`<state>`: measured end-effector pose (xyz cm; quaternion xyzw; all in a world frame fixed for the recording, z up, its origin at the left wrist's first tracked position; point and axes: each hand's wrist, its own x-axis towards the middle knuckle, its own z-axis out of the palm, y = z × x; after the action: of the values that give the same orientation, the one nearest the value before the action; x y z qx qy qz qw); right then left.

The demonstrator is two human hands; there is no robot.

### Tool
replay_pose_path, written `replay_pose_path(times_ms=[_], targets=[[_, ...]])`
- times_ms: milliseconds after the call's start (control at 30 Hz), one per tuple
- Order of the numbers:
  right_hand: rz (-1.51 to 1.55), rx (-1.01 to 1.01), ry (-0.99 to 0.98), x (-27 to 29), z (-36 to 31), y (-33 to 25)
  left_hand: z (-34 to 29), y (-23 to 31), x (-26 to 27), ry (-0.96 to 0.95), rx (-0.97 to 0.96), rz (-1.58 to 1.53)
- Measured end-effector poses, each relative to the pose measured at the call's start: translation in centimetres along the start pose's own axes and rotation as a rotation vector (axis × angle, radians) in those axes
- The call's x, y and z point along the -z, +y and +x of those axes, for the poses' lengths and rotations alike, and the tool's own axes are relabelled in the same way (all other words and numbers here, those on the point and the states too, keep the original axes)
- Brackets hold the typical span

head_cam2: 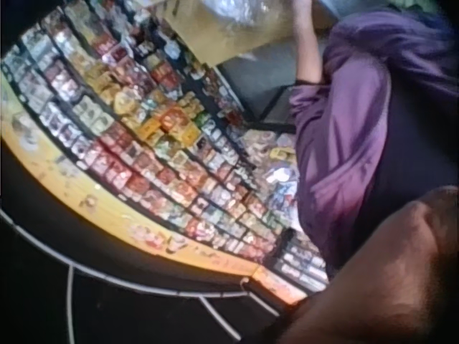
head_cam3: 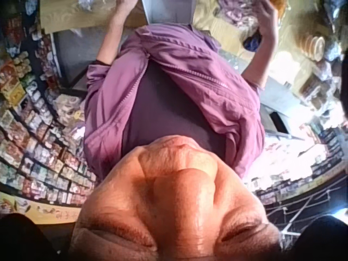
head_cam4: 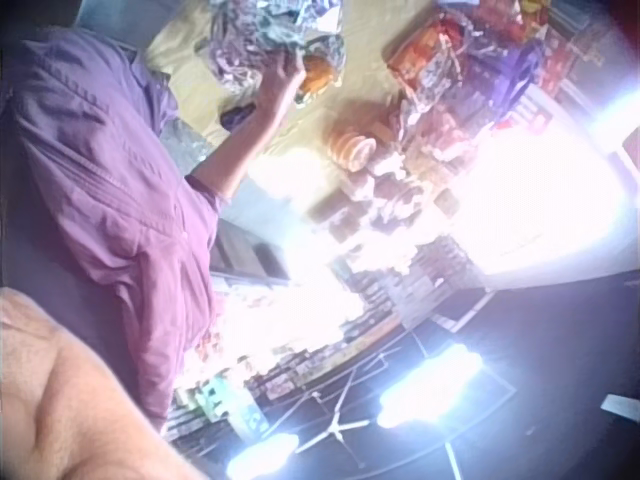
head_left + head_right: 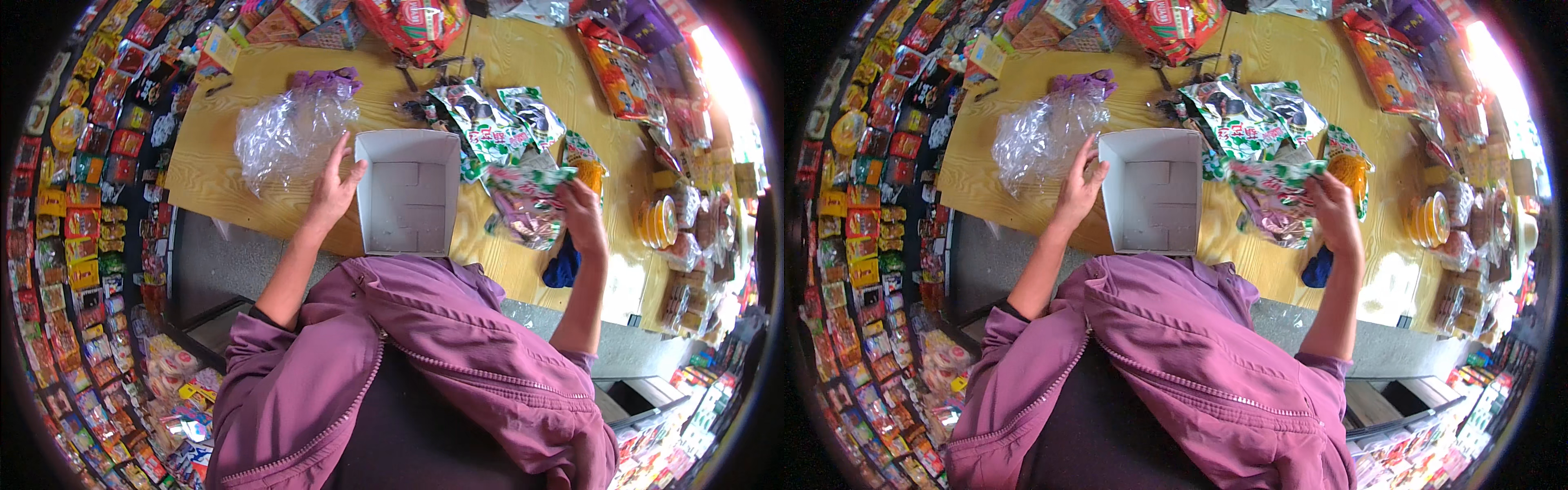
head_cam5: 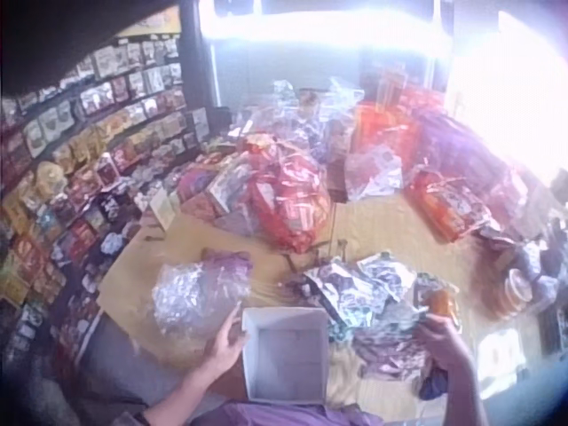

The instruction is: The person unpacks snack packets from a box, places them into a clear plastic bag, and then moves the bag to a shelf. The person handles multiple snack packets and a plastic bag by hand.

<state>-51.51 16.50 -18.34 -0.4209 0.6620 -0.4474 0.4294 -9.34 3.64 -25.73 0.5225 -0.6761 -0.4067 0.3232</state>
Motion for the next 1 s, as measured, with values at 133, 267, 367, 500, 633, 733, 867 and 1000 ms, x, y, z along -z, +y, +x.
replay_pose_path(times_ms=[133, 267, 367, 500, 633, 733, 867, 1000], targets=[[0.571, 0.249, -0.122, 0.2, -0.7, -6.3, 0.7, 0.5, -0.6, 0.013, -0.032, -0.066], [0.29, 0.322, 0.066, -6.7, 1.5, -9.5, 1.6, 0.4, -0.9, 0.007, -0.061, -0.338], [0.361, 0.308, -0.05, -14.4, 3.8, -10.0, 1.8, -0.3, 0.1, -0.071, 0.002, -0.559], [0.276, 0.398, -0.081, -20.2, 6.2, -4.9, 1.4, 1.5, 2.0, -0.07, -0.005, -0.645], [0.227, 0.449, -0.033, -22.3, 7.2, -0.6, 2.4, 2.4, 0.6, -0.185, -0.188, -0.66], [-0.184, 0.601, 0.056, -21.6, 5.8, -2.4, 2.4, 2.2, 0.0, -0.133, -0.018, -0.387], [-0.228, 0.891, 0.411, -17.5, 4.4, -5.8, 2.5, 0.7, -1.4, 0.062, -0.135, -0.15], [-0.496, 0.435, 0.33, -9.9, 7.1, -2.1, 2.9, 0.8, -2.5, 0.12, -0.071, -0.318]])
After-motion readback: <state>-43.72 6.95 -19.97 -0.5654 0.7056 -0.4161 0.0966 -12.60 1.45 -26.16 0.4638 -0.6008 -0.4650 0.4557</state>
